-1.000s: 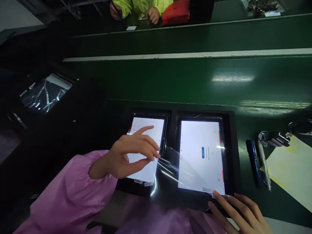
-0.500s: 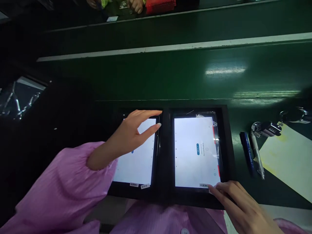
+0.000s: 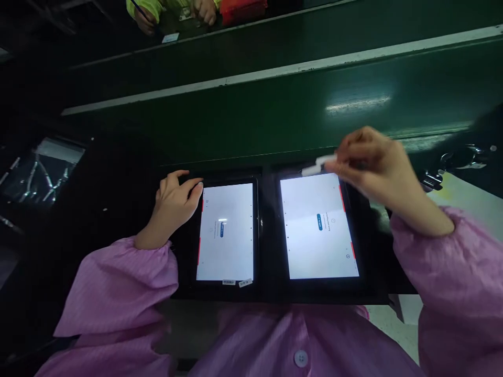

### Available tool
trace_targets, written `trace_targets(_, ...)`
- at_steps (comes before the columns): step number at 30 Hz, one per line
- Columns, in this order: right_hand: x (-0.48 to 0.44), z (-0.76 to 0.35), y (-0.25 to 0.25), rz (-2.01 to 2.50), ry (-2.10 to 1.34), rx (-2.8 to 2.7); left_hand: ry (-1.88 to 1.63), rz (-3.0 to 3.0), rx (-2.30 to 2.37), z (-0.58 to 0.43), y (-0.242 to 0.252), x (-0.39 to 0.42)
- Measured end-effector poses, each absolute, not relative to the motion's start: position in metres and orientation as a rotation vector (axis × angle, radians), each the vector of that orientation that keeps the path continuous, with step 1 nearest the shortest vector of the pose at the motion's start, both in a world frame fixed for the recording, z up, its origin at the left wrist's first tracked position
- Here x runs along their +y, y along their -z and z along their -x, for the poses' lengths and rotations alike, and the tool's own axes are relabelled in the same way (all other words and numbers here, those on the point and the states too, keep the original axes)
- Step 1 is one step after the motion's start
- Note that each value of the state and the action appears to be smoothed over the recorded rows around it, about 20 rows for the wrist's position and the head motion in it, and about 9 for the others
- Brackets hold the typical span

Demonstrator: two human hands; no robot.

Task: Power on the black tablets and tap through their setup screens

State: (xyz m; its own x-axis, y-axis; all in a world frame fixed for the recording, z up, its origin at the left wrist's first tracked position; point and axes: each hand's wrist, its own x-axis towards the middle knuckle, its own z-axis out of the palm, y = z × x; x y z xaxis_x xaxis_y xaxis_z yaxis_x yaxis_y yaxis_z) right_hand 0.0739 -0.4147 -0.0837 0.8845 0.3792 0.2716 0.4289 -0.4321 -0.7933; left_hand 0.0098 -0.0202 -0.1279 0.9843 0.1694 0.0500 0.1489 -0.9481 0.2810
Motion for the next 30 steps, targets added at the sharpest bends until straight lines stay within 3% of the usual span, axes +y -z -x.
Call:
trace_targets(4, -0.407, -0.092, 0.051, 2.018, 0.114, -0.081, -0.231, -2.795, 0.184, -0.015, 0.136, -0.012)
trace_targets(11, -0.413, -0.074, 0.037, 1.848, 0.051, -0.110, -0.315, -2.770, 0.187, -0.019, 0.130, -0.024)
trace_targets(20, -0.426, -0.048, 0.043, 1.846, -0.049, -0.105, 0.138, -2.519, 0.045, 0.021, 0.065, -0.048)
trace_targets(26, -0.446, -0.030, 0.077, 1.914, -0.224, -0.409, 0.211, -2.139, 0.125, 0.024, 0.069, -0.036)
trace_targets(30, -0.461, -0.009, 0.111, 1.958, -0.505, -1.003, 0.069, -2.244, -0.156, 0.024, 0.095, -0.038)
